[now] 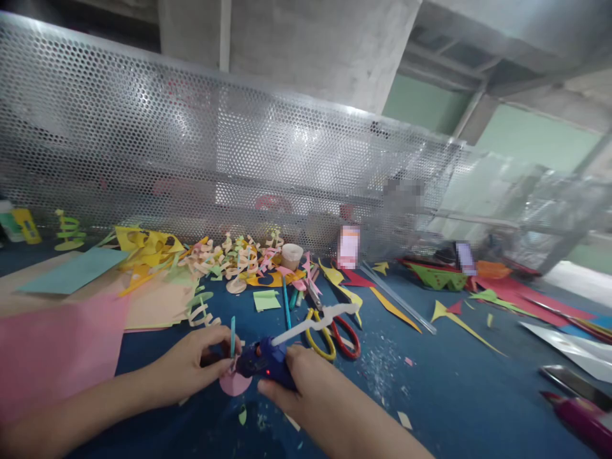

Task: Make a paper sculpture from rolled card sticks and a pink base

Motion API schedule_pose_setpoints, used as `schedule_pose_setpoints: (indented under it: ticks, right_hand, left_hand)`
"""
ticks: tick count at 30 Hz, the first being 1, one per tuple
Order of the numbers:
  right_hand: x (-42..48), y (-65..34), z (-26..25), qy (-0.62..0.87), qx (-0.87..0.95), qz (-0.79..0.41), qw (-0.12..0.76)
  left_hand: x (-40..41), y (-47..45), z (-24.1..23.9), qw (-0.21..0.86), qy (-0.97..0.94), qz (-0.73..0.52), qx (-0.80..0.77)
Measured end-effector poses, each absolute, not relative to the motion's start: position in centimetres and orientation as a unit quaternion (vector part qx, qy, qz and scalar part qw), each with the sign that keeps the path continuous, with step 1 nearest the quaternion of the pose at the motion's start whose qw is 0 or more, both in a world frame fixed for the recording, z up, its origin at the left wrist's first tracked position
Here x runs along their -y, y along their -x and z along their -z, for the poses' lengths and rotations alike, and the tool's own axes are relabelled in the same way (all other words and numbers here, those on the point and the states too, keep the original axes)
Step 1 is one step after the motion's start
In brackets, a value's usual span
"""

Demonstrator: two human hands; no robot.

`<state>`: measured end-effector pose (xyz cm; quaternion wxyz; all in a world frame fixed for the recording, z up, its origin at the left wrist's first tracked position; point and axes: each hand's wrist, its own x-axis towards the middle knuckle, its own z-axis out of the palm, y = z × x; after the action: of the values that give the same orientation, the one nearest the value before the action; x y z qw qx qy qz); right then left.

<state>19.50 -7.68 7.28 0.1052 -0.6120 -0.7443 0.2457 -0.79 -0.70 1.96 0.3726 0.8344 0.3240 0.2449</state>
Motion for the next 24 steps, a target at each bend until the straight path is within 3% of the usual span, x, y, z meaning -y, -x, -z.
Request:
schedule_pose_setpoints:
  ticks: [24]
  right_hand:
    - [7.76,-19.44,-7.51,0.613,0.753,-0.218,0.102]
  left_hand:
    - [0.56,0.72,-1.96,0.381,-0.824,-0.258,-0.330]
